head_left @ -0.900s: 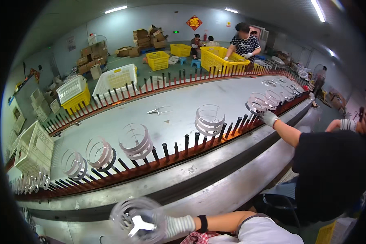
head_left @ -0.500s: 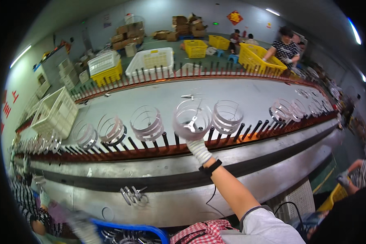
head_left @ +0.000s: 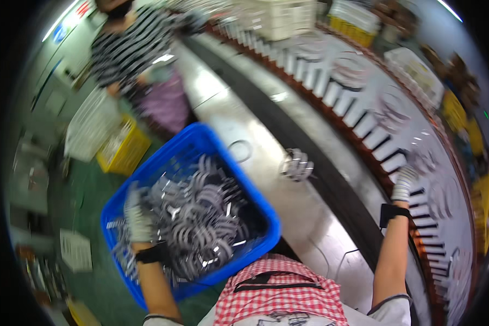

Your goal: The person picks up metal rings from a blue bin and places them onto the vertical pegs of a moving conveyor belt.

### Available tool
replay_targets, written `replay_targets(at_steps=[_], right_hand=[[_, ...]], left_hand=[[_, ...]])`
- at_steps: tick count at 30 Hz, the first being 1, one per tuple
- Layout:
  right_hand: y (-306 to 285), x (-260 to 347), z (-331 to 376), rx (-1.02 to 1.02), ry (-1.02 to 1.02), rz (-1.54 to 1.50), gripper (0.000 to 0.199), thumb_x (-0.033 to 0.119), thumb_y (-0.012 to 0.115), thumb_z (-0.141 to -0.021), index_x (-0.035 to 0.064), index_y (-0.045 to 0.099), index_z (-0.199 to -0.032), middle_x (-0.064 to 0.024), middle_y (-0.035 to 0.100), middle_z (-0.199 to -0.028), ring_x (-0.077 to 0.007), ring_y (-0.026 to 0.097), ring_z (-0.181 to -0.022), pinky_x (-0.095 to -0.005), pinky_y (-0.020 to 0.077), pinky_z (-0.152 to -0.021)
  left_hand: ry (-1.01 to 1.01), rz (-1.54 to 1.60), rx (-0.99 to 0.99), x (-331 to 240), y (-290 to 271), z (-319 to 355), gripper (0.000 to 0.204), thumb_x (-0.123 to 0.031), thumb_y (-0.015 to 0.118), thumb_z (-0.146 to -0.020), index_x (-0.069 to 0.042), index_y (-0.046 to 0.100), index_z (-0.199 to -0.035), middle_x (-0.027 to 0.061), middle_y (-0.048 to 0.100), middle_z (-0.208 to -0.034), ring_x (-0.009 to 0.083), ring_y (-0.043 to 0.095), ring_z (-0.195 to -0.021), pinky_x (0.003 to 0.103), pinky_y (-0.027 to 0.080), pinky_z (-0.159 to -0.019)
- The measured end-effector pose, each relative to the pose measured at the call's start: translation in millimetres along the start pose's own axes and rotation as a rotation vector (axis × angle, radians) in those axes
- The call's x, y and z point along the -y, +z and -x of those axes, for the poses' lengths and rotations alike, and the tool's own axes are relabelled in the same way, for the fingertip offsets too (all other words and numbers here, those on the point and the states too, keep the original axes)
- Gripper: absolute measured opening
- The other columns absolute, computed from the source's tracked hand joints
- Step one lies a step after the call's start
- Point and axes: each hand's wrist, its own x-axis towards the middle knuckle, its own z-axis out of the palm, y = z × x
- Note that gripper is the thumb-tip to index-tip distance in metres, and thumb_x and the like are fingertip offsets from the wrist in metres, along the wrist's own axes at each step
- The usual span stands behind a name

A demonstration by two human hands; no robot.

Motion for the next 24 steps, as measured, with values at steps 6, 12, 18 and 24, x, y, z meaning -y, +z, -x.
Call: replay_targets(at_steps=[6, 12, 18, 24], right_hand=[[15.1, -6.1, -31.2, -0.479, -0.082, 0.328, 0.033, 0.017, 0.041, -0.087, 0.0114, 0.051, -0.118, -0.0101, 0.063, -0.08, -0.0218, 0.062, -0.058, -0.036, 0.0484, -0.045], [-40.0, 8.1, -38.1, -0.118, -0.114, 0.424, 0.034, 0.021, 0.04, -0.09, 0.0066, 0.05, -0.119, -0.0174, 0.065, -0.088, -0.0263, 0.062, -0.063, -0.0367, 0.0491, -0.056], [-72.6, 44.0, -32.3, -0.448, 0.127, -0.982, 0.04, 0.036, 0.046, -0.09, 0.0004, 0.056, -0.106, -0.0153, 0.064, -0.082, -0.0171, 0.057, -0.071, -0.0315, 0.046, -0.071], [-106.4, 87.9, -22.7, -0.213, 0.19, -1.073, 0.023, 0.01, 0.036, -0.091, 0.0014, 0.054, -0.103, -0.0095, 0.06, -0.09, -0.0191, 0.056, -0.079, -0.0308, 0.0448, -0.075]], left_hand=[[-0.366, -0.189, -0.123, 119.7, -153.7, 67.5, 0.03, -0.026, 0.062, -0.083, -0.005, 0.053, -0.103, 0.0037, 0.06, -0.076, 0.0111, 0.053, -0.054, 0.023, 0.044, -0.044], [-0.637, -0.462, -0.073, 126.8, -179.1, 102.7, 0.026, -0.018, 0.054, -0.086, -0.007, 0.056, -0.109, 0.0043, 0.059, -0.074, 0.0123, 0.053, -0.053, 0.025, 0.046, -0.047], [-0.388, -1.215, 0.121, 150.0, -179.6, 96.3, 0.039, -0.032, 0.053, -0.082, -0.004, 0.061, -0.107, 0.0213, 0.06, -0.106, 0.0354, 0.057, -0.1, 0.036, 0.042, -0.088], [-0.288, -1.331, 0.138, 147.6, -197.8, 86.3, 0.035, -0.02, 0.05, -0.077, -0.005, 0.061, -0.107, 0.022, 0.058, -0.108, 0.0363, 0.054, -0.104, 0.039, 0.042, -0.09]])
